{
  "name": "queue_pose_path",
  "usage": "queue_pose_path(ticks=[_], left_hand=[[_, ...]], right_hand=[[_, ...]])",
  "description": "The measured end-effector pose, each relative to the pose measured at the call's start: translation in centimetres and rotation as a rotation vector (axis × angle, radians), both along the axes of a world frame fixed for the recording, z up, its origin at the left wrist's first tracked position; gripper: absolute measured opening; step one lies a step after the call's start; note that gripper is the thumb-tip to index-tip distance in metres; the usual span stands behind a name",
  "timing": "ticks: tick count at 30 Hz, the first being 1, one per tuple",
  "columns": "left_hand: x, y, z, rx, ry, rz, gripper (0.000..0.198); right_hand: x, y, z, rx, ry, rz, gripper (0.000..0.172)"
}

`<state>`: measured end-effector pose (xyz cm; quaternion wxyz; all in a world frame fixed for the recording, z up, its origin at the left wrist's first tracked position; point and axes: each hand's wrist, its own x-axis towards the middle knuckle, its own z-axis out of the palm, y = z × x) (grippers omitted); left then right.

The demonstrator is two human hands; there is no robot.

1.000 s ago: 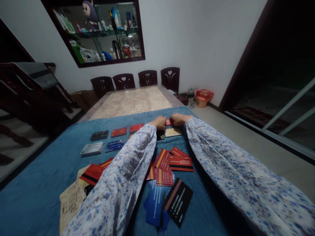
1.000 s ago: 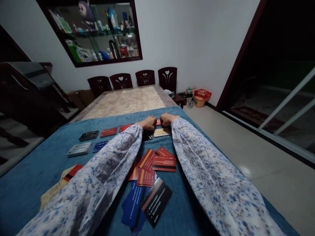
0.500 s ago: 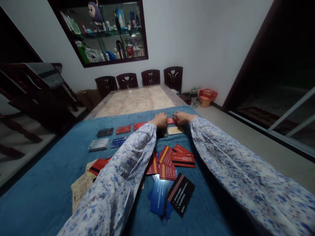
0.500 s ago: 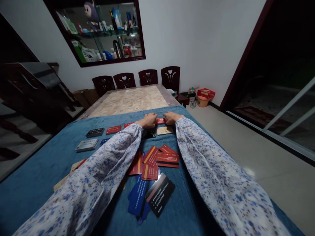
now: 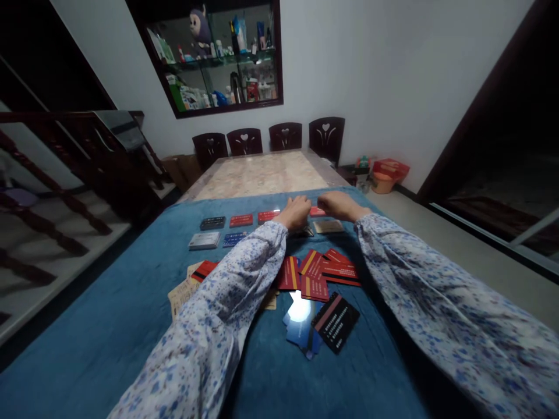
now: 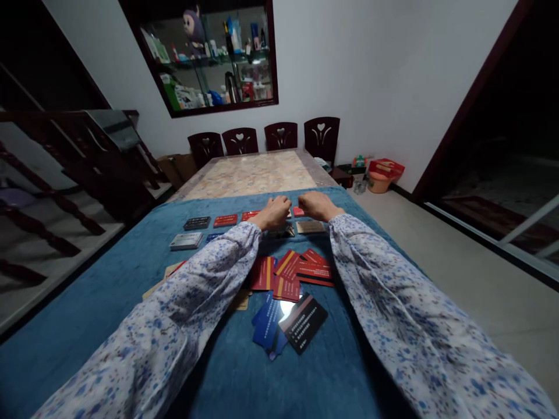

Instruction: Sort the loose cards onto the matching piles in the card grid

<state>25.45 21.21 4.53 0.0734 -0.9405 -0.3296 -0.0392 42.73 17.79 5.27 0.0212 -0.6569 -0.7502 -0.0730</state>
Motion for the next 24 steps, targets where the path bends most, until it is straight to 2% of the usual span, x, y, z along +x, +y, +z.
queue_pose_path(ticks=[6,11,19,24], left_hand=[[-3.5,-2.3,1.7,0.033,0.008,0.013,0.033],[-7.0,-3.1,2.4,0.042,0.020,0.036,0.031],[-13.4,-4.5,2.5,0.087,-0.003,0.086,0.033],[-17.5,-5.1,1.7,0.116,-0.029,0.090,0.037]], right_hand=[[-3.7,-1.6,1.3,0.030,0.020,0.031,0.031],[-7.0,-2.3,2.0,0.083,0.058,0.067,0.033],[-13.3,-3.4,2.9,0.082,0.124,0.178,0.034],[-17.1,-4.3,3.0,0.062,0.160,0.238,0.034]])
